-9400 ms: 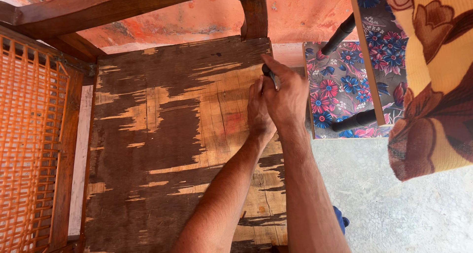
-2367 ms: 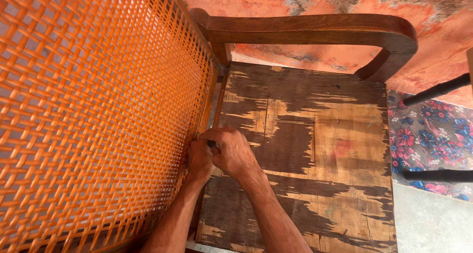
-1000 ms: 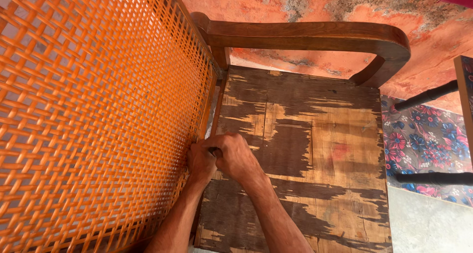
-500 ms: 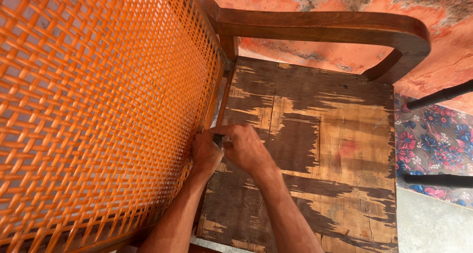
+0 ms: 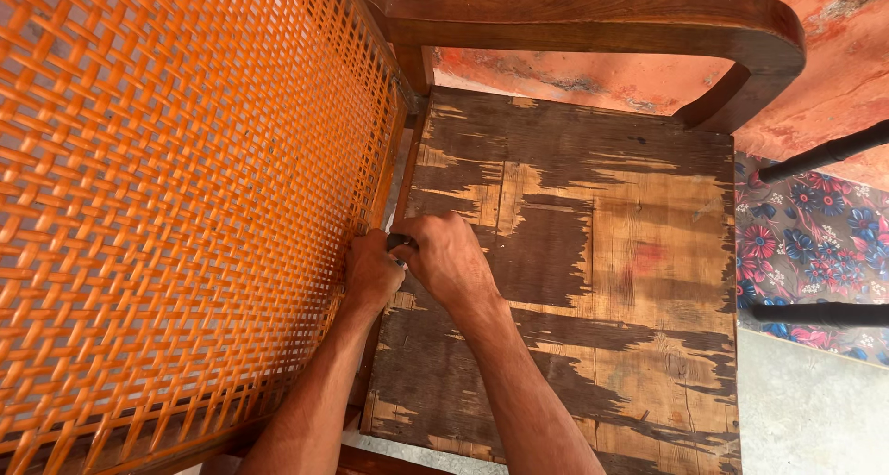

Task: The person sits with a wooden cane chair on their lap and uses a screwdriver to drive screws at the joints of the chair, working around the seat and back frame at several positions, repositioning the chair between screws.

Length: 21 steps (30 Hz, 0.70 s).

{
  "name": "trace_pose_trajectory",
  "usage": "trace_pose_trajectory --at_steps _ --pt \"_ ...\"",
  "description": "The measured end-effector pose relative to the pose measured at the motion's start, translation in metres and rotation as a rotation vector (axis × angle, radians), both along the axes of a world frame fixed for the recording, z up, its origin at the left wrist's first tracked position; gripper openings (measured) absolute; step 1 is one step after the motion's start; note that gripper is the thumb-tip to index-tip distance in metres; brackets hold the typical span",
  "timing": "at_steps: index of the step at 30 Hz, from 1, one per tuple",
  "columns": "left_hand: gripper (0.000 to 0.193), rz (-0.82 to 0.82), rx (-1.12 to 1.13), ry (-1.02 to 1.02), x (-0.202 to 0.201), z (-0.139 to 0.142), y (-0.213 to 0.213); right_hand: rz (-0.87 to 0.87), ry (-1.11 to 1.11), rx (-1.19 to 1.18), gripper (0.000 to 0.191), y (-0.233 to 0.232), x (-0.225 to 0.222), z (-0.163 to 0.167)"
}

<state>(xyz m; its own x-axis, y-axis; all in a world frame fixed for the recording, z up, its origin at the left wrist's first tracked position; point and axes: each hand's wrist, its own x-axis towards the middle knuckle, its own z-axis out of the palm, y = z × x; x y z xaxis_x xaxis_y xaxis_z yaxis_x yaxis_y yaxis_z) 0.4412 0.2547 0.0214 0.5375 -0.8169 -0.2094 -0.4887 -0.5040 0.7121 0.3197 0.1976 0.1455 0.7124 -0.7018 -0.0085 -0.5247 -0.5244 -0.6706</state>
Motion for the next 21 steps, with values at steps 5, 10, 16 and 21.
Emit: trace_pose_trajectory --at_steps 5,10,16,21 --pt "0.009 0.025 0.028 -0.016 -0.001 -0.004 0.001 0.04 -0.146 -0.005 0.033 -0.003 -0.001 -0.005" --pt "0.013 -0.027 -0.099 -0.027 0.0 -0.002 0.001 0.051 -0.116 0.04 0.022 -0.002 0.003 -0.007" --pt "0.017 0.015 0.024 0.015 -0.001 0.004 0.0 -0.043 -0.039 0.04 0.022 0.003 0.003 0.0" --pt "0.02 -0.013 0.04 0.026 0.0 0.005 0.0 -0.004 -0.074 0.01 0.023 0.002 0.002 -0.002"
